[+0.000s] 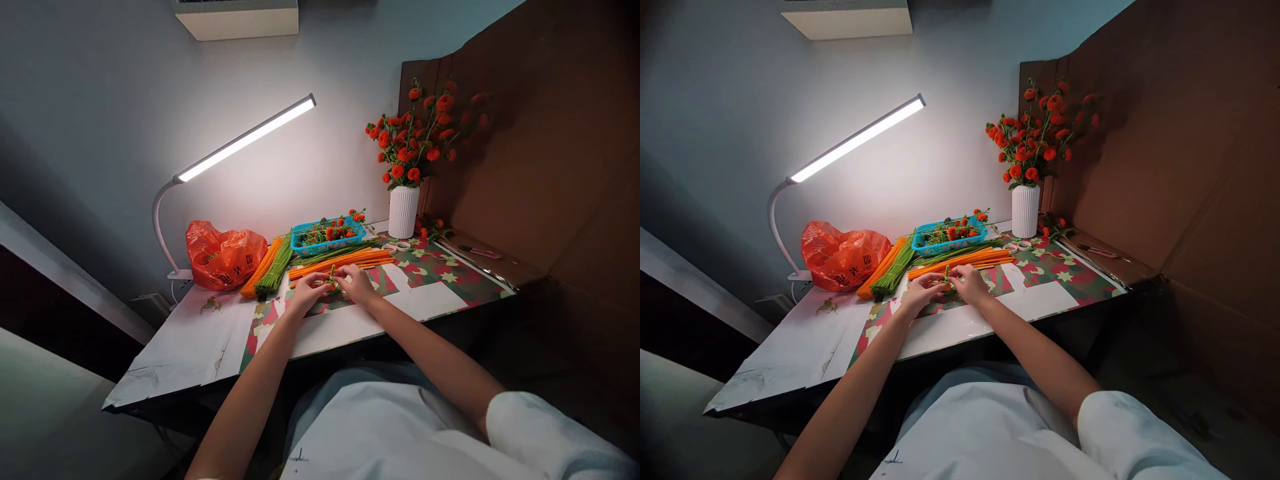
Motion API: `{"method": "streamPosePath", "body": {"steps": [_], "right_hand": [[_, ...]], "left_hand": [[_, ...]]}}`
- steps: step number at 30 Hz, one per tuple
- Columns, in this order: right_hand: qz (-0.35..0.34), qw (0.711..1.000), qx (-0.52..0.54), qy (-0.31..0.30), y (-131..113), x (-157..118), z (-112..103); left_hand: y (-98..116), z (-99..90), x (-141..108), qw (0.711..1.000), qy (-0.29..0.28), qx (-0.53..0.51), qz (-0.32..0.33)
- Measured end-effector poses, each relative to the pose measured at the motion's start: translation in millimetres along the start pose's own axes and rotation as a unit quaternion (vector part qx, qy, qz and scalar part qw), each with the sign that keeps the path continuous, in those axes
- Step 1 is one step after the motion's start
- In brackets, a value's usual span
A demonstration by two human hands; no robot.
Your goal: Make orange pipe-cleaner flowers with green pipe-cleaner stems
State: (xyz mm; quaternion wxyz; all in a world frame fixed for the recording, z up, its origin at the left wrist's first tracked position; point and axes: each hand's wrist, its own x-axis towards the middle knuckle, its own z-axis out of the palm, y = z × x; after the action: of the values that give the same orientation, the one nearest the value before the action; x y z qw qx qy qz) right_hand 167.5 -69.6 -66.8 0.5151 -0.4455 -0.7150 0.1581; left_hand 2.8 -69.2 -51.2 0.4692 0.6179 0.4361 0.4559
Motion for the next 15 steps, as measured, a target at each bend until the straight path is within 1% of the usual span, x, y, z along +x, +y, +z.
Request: {"method": "streamPosePath", "body": {"steps": [7, 12, 15], "right_hand": [[-0.015, 1.0, -0.009, -0.007, 2, -2, 0], [-0.018, 1.0, -0.012, -0.009, 4, -1, 2], [-0.017, 1.0, -0.018, -0.01, 5, -1, 3]], "left_hand": [[-7, 0.4, 3, 0.998, -0.005, 0.038, 0.043], [-15, -0.5, 7, 0.995, 0.009, 0.069, 0.076], [-16, -0.6, 8, 0.992, 0.017, 0.084, 0.093]]}}
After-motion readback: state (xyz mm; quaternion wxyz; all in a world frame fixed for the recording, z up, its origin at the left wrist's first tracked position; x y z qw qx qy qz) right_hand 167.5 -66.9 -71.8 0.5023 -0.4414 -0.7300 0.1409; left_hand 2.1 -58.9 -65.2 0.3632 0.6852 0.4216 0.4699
